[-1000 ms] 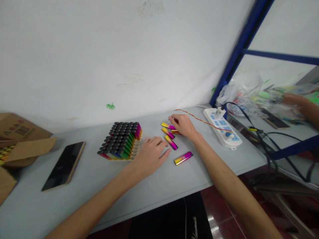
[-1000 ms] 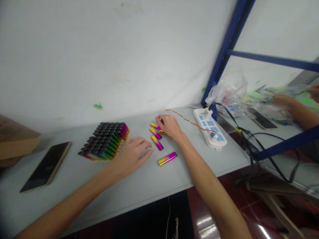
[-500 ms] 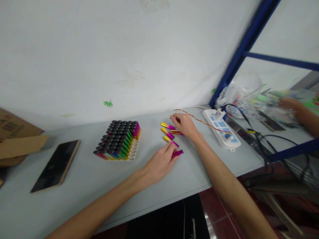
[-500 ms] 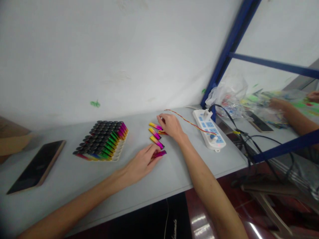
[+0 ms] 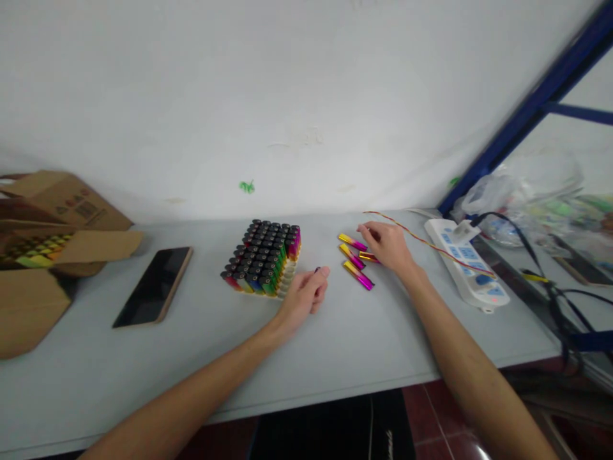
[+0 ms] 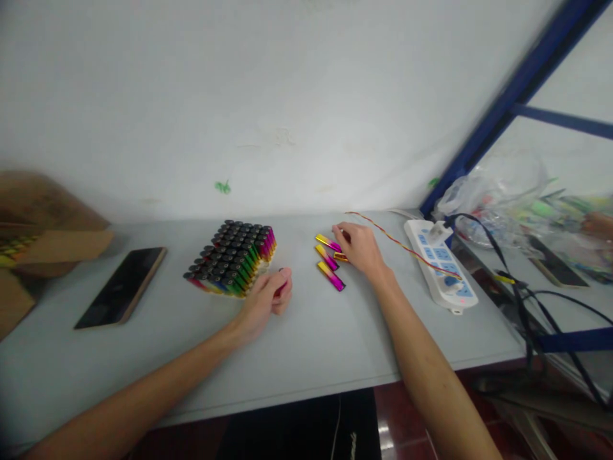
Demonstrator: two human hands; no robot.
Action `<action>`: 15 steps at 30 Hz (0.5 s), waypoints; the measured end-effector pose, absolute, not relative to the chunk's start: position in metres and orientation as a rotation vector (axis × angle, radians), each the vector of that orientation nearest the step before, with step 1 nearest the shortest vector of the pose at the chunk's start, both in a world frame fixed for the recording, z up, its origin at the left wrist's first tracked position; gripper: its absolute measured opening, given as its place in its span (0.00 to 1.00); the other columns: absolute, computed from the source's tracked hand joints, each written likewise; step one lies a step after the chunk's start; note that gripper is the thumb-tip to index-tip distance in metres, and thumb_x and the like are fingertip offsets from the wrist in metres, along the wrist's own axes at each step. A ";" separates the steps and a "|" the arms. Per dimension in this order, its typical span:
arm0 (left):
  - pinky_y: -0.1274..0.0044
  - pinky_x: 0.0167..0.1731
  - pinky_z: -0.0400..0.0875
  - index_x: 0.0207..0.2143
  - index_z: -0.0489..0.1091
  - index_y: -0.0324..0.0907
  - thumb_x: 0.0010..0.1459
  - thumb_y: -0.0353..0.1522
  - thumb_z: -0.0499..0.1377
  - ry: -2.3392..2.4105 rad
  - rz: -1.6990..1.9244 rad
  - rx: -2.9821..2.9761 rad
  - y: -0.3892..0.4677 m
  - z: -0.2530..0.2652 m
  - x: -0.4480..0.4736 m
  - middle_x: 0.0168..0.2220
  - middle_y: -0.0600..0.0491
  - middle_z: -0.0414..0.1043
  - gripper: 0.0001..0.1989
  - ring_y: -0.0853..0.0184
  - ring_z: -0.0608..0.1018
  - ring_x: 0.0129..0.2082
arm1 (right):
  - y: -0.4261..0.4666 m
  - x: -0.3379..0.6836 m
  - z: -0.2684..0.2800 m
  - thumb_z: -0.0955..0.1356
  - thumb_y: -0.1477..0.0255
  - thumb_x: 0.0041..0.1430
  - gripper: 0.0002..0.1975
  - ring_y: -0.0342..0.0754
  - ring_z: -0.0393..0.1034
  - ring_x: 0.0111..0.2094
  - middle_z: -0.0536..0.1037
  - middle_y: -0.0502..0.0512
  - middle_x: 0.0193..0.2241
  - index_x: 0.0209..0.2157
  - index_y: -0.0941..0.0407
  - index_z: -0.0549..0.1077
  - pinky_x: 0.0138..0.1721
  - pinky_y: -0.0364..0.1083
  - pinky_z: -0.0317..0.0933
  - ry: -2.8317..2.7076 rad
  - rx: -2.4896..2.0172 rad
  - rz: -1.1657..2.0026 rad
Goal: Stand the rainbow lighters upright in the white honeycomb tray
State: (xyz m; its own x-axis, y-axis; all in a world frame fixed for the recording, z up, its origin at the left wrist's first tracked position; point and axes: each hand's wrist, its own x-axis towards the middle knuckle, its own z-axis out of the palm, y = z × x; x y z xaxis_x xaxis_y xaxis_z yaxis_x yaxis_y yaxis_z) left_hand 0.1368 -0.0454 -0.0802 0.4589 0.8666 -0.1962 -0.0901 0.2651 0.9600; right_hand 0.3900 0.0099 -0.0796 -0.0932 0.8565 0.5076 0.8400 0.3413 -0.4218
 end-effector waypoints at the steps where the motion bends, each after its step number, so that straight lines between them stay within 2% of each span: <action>1: 0.81 0.16 0.45 0.20 0.56 0.44 0.54 0.56 0.62 0.888 0.788 1.109 -0.045 -0.081 0.137 0.16 0.64 0.48 0.29 0.78 0.51 0.15 | 0.010 0.390 -0.080 0.61 0.60 0.74 0.22 0.47 0.67 0.25 0.78 0.54 0.25 0.37 0.57 0.80 0.32 0.47 0.56 -1.914 -1.487 0.032; 10: 0.80 0.15 0.48 0.21 0.57 0.45 0.56 0.50 0.58 1.026 0.852 1.330 -0.040 -0.094 0.133 0.17 0.63 0.51 0.22 0.76 0.55 0.16 | 0.010 0.390 -0.083 0.61 0.61 0.74 0.21 0.46 0.68 0.25 0.79 0.54 0.26 0.37 0.57 0.81 0.33 0.47 0.55 -1.938 -1.499 0.021; 15: 0.80 0.15 0.49 0.22 0.58 0.45 0.56 0.52 0.59 0.990 0.808 1.279 -0.042 -0.091 0.136 0.17 0.63 0.54 0.24 0.76 0.56 0.15 | 0.010 0.389 -0.083 0.61 0.61 0.73 0.21 0.47 0.68 0.25 0.79 0.54 0.26 0.36 0.57 0.80 0.33 0.47 0.55 -1.933 -1.502 0.026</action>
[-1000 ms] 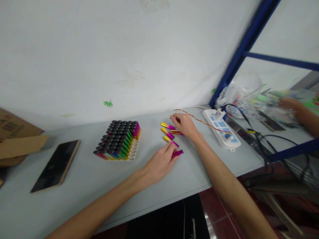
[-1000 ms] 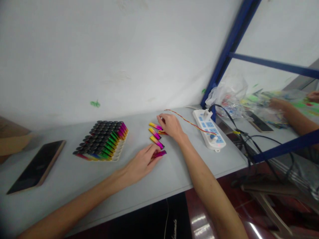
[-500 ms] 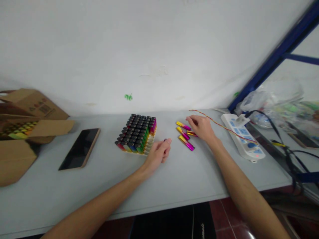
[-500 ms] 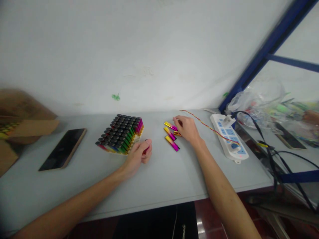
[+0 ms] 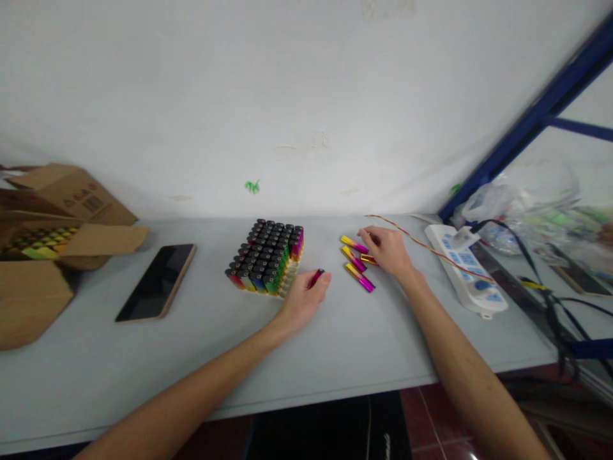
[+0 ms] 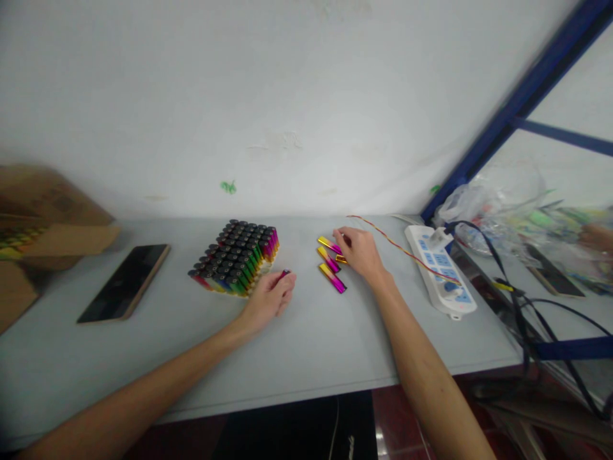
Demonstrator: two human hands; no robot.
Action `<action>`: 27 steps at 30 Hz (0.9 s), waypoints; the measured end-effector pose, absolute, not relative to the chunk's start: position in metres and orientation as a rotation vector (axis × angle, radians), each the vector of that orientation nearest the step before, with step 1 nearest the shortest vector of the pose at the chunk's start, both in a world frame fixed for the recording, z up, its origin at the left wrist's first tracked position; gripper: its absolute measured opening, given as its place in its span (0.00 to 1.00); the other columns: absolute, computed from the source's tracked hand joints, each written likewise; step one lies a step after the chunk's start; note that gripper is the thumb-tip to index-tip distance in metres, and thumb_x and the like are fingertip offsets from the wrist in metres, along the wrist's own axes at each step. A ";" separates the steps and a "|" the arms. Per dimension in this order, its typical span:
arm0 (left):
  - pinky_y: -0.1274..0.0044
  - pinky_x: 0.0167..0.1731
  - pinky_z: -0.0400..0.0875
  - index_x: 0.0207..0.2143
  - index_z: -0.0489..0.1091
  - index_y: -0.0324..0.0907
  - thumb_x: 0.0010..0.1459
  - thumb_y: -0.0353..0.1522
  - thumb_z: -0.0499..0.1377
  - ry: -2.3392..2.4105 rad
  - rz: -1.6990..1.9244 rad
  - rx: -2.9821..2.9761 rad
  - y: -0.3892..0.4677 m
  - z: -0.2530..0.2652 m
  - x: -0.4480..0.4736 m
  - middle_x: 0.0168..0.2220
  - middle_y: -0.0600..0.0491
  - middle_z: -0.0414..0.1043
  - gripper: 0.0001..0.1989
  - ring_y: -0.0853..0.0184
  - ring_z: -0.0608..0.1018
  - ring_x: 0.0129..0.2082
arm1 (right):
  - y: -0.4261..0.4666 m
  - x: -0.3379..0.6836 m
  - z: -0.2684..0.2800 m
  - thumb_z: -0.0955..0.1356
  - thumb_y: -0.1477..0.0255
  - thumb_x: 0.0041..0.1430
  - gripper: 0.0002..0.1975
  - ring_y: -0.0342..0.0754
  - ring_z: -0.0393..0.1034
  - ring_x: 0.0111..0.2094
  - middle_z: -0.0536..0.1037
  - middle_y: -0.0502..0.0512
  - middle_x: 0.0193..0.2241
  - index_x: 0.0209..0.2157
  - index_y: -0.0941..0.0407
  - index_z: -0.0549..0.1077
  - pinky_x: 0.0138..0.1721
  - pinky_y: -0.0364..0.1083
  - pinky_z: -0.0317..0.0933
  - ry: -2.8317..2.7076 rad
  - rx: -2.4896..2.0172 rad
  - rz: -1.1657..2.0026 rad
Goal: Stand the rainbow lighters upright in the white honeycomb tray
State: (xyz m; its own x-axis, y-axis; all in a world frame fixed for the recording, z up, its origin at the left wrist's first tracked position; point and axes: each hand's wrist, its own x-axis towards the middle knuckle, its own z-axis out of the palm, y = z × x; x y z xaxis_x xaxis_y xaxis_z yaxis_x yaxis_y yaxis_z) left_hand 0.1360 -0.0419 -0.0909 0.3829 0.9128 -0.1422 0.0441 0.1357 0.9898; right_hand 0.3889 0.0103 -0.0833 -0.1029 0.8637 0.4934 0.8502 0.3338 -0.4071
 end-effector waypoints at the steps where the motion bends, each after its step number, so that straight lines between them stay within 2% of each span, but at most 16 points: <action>1: 0.80 0.15 0.49 0.23 0.58 0.45 0.56 0.53 0.60 0.961 0.787 1.243 -0.043 -0.089 0.137 0.17 0.63 0.54 0.25 0.76 0.56 0.15 | 0.010 0.389 -0.084 0.61 0.60 0.73 0.22 0.47 0.68 0.25 0.79 0.55 0.26 0.36 0.57 0.80 0.33 0.47 0.55 -1.930 -1.503 0.029; 7: 0.81 0.18 0.57 0.25 0.59 0.43 0.54 0.57 0.65 0.789 0.736 1.128 -0.046 -0.077 0.142 0.22 0.61 0.59 0.30 0.76 0.62 0.19 | 0.012 0.390 -0.084 0.60 0.57 0.74 0.24 0.47 0.67 0.25 0.79 0.55 0.26 0.35 0.56 0.79 0.32 0.47 0.54 -1.924 -1.502 0.034; 10: 0.83 0.20 0.56 0.28 0.59 0.43 0.53 0.58 0.65 0.769 0.777 1.122 -0.046 -0.072 0.143 0.24 0.62 0.56 0.31 0.77 0.61 0.21 | 0.012 0.390 -0.083 0.60 0.56 0.74 0.24 0.47 0.67 0.25 0.79 0.55 0.25 0.34 0.56 0.79 0.32 0.47 0.54 -1.915 -1.509 0.042; 13: 0.84 0.19 0.53 0.35 0.59 0.45 0.55 0.58 0.65 0.743 0.805 1.156 -0.043 -0.065 0.140 0.23 0.65 0.54 0.29 0.78 0.57 0.19 | 0.012 0.389 -0.084 0.60 0.57 0.74 0.23 0.48 0.69 0.27 0.79 0.55 0.27 0.33 0.55 0.78 0.33 0.47 0.55 -1.917 -1.502 0.052; 16: 0.85 0.17 0.55 0.41 0.56 0.49 0.60 0.57 0.63 0.709 0.781 1.186 -0.037 -0.050 0.131 0.24 0.68 0.54 0.27 0.79 0.52 0.16 | 0.012 0.388 -0.083 0.60 0.59 0.75 0.22 0.48 0.69 0.29 0.79 0.56 0.28 0.32 0.55 0.76 0.34 0.47 0.54 -1.946 -1.496 0.060; 21: 0.82 0.14 0.65 0.41 0.55 0.50 0.64 0.53 0.60 0.766 0.815 1.351 -0.023 -0.010 0.112 0.27 0.67 0.59 0.22 0.79 0.53 0.15 | 0.012 0.388 -0.081 0.60 0.61 0.75 0.21 0.48 0.68 0.29 0.78 0.55 0.28 0.30 0.55 0.74 0.35 0.46 0.53 -1.957 -1.500 0.074; 24: 0.79 0.20 0.71 0.38 0.58 0.47 0.66 0.51 0.58 0.836 0.871 1.526 -0.012 0.009 0.101 0.25 0.64 0.63 0.20 0.77 0.62 0.16 | 0.012 0.388 -0.080 0.61 0.63 0.75 0.20 0.47 0.67 0.28 0.78 0.54 0.27 0.29 0.55 0.73 0.34 0.47 0.52 -1.956 -1.502 0.052; 27: 0.77 0.31 0.75 0.37 0.66 0.43 0.66 0.49 0.60 0.915 0.923 1.734 -0.001 0.019 0.089 0.29 0.57 0.73 0.18 0.69 0.77 0.28 | 0.012 0.388 -0.080 0.61 0.63 0.74 0.19 0.47 0.67 0.28 0.77 0.54 0.26 0.29 0.54 0.73 0.34 0.47 0.52 -1.951 -1.500 0.047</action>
